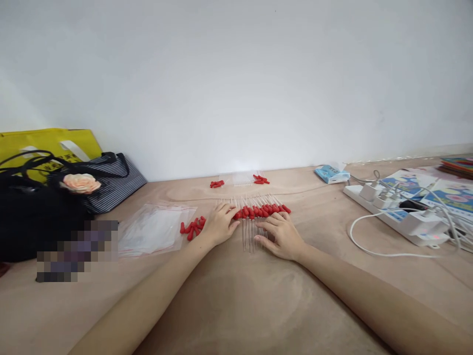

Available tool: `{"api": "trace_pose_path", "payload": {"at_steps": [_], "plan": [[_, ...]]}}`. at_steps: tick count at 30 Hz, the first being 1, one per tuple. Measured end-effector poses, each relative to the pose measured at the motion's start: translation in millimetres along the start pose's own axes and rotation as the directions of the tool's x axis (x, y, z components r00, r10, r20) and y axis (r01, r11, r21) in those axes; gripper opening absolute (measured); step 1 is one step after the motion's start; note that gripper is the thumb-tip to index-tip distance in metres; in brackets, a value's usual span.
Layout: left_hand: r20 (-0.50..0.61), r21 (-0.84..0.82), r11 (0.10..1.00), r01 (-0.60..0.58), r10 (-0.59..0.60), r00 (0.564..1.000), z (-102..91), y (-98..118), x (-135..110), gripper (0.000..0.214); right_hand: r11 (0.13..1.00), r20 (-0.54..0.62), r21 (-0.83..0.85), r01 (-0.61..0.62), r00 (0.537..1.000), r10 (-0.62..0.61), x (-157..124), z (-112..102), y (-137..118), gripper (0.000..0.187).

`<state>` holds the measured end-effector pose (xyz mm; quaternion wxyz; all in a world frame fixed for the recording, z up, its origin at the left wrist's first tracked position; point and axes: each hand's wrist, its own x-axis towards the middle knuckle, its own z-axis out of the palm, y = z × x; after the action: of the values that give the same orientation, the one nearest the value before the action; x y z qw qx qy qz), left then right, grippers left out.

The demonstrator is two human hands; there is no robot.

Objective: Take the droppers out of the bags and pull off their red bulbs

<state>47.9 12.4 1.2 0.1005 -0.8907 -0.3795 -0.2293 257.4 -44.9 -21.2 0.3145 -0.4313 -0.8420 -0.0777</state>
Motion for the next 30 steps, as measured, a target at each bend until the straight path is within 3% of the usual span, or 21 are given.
{"api": "trace_pose_path", "payload": {"at_steps": [4, 7, 11, 13, 21, 26, 30], "plan": [[-0.041, 0.036, 0.997, -0.073, 0.074, 0.996, 11.6, -5, 4, 0.019, 0.999, -0.027, 0.016, -0.046, 0.999, 0.047, 1, 0, 1, 0.025], [-0.136, 0.030, 0.994, -0.102, 0.106, 0.985, 16.9, -9, 4, 0.017, 0.993, -0.094, 0.055, -0.102, 0.990, 0.107, 1, 2, 4, 0.029], [-0.308, -0.116, 0.990, -0.084, 0.044, 0.950, 13.8, -6, -2, 0.020, 0.992, -0.157, 0.059, -0.110, 0.980, 0.118, 0, 7, 8, 0.053], [-0.338, -0.231, 0.970, -0.072, -0.011, 0.941, 7.3, 0, -10, 0.022, 0.994, -0.155, 0.040, -0.100, 0.982, 0.105, -1, 8, 9, 0.058], [-0.171, -0.531, 0.843, 0.081, -0.201, 0.965, -21.0, 15, -54, 0.019, 0.998, -0.132, 0.038, 0.048, 0.990, -0.042, 1, 3, 4, 0.061], [-0.064, -0.693, 0.715, 0.092, -0.189, 0.980, -19.4, 16, -57, 0.017, 0.989, -0.071, 0.029, 0.142, 0.988, -0.140, 2, 1, -3, 0.045], [-0.040, -0.723, 0.687, 0.069, -0.141, 0.989, -15.6, 16, -56, 0.016, 0.984, -0.063, 0.035, 0.176, 0.983, -0.173, 2, 3, -5, 0.028]]}}
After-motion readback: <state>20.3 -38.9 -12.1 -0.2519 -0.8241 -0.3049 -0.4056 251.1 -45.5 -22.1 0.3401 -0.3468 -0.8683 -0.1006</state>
